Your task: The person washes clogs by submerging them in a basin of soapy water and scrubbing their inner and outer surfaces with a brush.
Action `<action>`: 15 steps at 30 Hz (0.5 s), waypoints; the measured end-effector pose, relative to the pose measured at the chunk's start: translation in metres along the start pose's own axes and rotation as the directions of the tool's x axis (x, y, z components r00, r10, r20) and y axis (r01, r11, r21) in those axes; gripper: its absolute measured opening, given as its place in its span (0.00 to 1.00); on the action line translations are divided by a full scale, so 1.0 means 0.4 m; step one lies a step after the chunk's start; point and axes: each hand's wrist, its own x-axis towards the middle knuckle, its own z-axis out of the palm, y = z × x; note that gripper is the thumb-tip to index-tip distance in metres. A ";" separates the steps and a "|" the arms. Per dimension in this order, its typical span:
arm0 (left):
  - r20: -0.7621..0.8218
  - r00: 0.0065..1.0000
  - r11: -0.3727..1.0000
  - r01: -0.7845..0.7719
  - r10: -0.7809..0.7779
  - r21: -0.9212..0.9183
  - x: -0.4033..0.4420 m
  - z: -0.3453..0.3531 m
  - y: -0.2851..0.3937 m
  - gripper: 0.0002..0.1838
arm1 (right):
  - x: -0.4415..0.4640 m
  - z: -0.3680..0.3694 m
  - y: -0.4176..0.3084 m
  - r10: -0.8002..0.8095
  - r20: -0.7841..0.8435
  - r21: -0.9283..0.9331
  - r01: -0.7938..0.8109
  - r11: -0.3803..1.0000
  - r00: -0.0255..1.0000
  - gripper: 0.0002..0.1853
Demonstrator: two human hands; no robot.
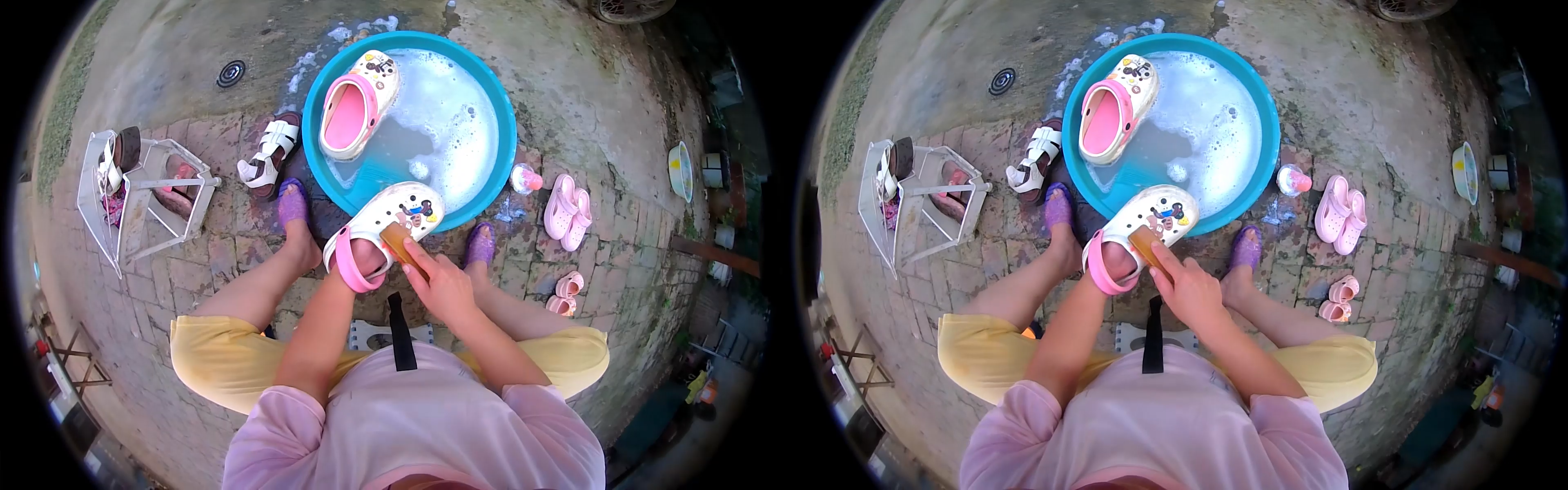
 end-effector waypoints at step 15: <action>0.015 1.000 0.973 0.011 -0.015 0.232 -0.023 -0.062 -0.008 0.19 | 0.131 0.086 -0.070 -0.150 0.044 -0.199 0.156 0.967 0.988 0.23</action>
